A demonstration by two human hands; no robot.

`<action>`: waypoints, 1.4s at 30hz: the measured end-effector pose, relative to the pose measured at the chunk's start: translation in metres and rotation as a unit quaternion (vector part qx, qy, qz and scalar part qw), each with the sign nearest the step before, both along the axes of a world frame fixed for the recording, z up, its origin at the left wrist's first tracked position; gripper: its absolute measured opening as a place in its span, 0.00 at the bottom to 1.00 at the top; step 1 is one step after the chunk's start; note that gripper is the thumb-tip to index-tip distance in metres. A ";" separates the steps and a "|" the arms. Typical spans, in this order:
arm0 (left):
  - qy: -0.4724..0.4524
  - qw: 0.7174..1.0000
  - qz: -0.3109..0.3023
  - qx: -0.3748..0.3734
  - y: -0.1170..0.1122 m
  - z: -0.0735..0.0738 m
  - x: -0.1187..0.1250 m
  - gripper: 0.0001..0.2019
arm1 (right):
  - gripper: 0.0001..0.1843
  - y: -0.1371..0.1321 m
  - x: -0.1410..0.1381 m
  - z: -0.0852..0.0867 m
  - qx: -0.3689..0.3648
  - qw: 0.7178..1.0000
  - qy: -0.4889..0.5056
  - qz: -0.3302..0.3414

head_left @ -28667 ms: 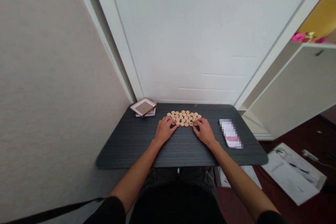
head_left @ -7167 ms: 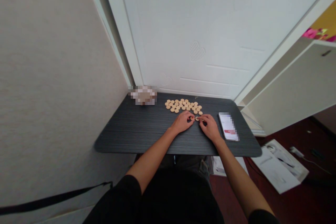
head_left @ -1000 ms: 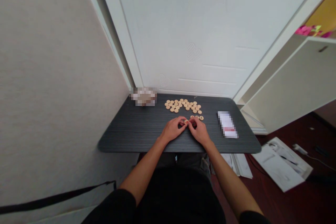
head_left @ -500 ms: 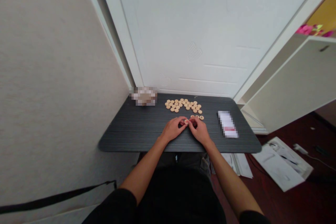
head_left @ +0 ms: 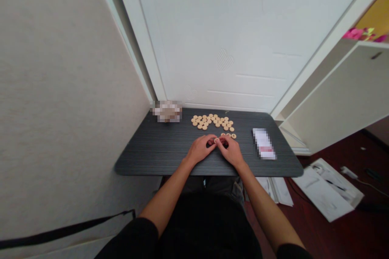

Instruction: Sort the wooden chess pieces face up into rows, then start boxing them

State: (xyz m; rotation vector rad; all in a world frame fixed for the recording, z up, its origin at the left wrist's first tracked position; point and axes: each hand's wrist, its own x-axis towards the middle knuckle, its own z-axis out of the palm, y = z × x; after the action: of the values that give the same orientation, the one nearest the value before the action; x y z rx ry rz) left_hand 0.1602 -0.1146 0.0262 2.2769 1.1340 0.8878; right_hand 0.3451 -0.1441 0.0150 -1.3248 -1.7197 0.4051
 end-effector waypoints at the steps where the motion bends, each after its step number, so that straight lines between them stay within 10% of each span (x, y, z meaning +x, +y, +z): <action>1: 0.006 1.000 -0.002 0.006 0.000 0.000 0.000 0.13 | 0.13 0.000 0.000 0.000 -0.001 1.000 -0.006 -0.001; 42: -0.032 0.998 -0.002 -0.047 0.000 0.000 0.000 0.14 | 0.14 0.000 0.003 0.001 -0.002 0.999 -0.034 -0.002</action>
State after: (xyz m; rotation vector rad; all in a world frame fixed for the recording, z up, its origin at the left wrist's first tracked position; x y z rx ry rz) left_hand 0.1604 -0.1150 0.0264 2.1593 1.1181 0.8821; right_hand 0.3476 -0.1439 0.0161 -1.3596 -1.7721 0.3647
